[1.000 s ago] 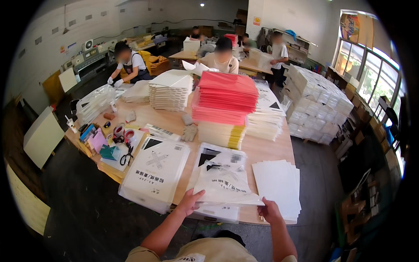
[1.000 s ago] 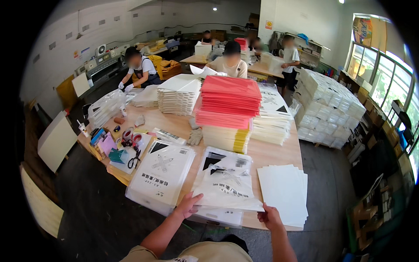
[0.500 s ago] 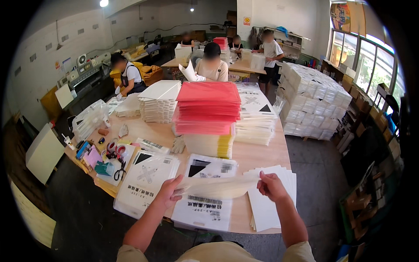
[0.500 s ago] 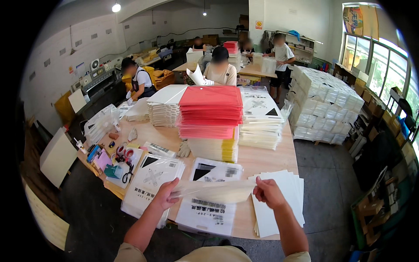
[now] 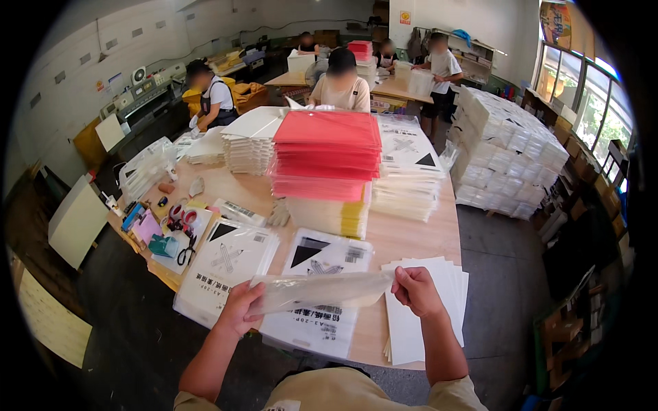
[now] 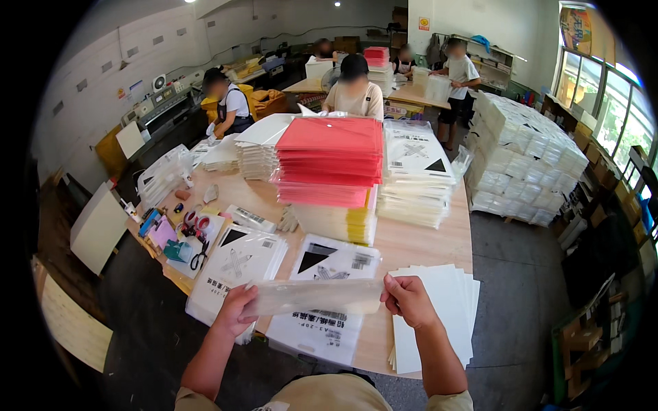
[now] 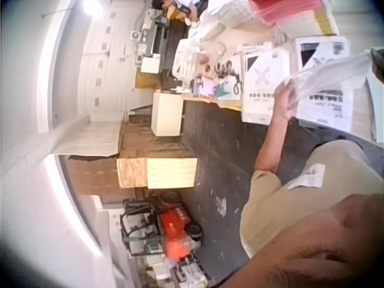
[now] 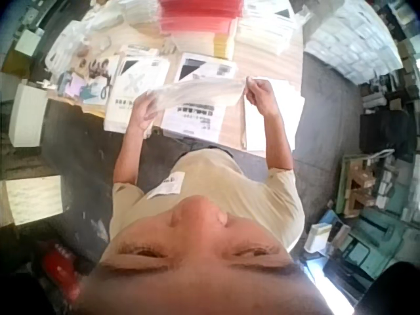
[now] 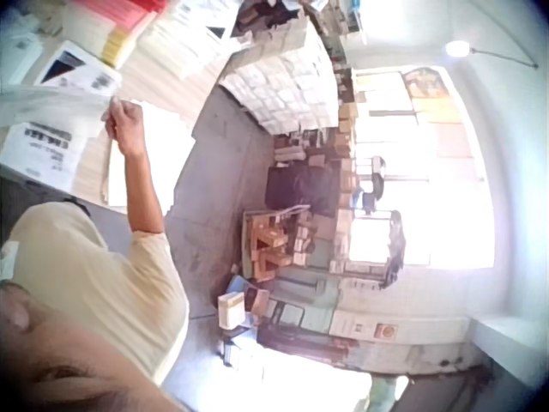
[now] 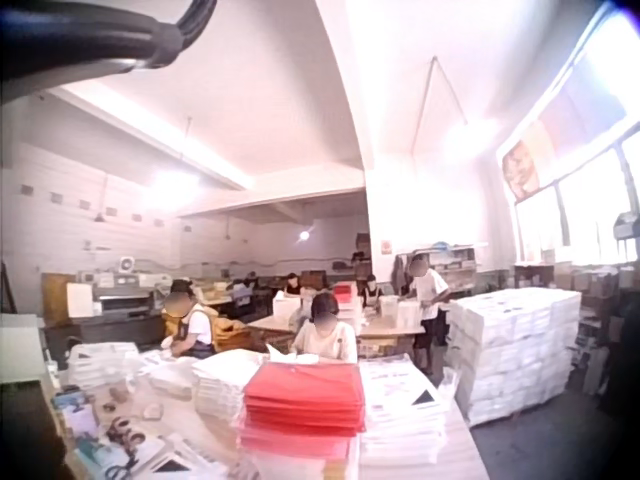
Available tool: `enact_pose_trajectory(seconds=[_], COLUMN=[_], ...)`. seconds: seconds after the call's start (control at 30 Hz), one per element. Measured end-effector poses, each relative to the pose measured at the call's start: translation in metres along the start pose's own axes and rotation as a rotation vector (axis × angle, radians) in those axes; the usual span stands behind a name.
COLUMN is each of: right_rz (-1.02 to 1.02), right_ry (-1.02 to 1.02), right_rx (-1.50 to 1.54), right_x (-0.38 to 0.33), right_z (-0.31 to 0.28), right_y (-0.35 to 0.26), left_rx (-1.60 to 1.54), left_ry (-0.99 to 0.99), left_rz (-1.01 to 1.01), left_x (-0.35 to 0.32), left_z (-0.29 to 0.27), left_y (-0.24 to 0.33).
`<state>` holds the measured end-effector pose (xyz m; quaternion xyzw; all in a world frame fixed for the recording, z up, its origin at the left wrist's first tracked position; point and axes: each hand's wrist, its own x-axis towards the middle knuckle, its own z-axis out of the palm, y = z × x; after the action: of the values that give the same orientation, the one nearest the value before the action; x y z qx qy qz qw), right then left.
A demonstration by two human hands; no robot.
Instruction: The person repeatedly picks up stacks of white paper, inserts them into clear plastic sleeves, and places the packaged units on a growing pile. The workspace is a large table with stacks of paper and plastic sleeves, and other workers are visible in the background.
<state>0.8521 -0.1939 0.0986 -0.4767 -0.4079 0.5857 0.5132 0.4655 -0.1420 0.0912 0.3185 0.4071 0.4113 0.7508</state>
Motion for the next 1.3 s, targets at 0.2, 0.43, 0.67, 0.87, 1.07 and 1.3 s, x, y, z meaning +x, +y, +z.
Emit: enact_pose_trajectory(seconds=[0.2,0.43,0.67,0.87,1.07,1.3], right_rz=[0.008,-0.187,-0.483,-0.967,-0.810,0.382], right_ry=[0.055,0.119,0.114,0.136,-0.118,-0.071], right_rx=[0.034,-0.197,-0.160,-0.403,-0.829,-0.285], right_x=[-0.010,0.018,0.051,0.062,0.065,0.083], right_z=[0.005,0.044,0.114,0.216,0.306,0.352], right_y=[-0.008,-0.063,-0.097,-0.051,0.180,0.381], left_rx=[0.033,0.145,0.427,0.669,0.461,0.493], left_ry=[-0.038,-0.022,-0.063,0.057,0.259,0.521], left_rz=[0.034,0.170,0.535,1.082,0.508,0.052], left_x=[-0.008,0.026,0.038,-0.029,-0.002,0.030], left_z=[0.004,-0.013,-0.032,-0.154,-0.372,-0.490], left_y=[0.004,0.053,0.156,0.192,0.064,-0.065])
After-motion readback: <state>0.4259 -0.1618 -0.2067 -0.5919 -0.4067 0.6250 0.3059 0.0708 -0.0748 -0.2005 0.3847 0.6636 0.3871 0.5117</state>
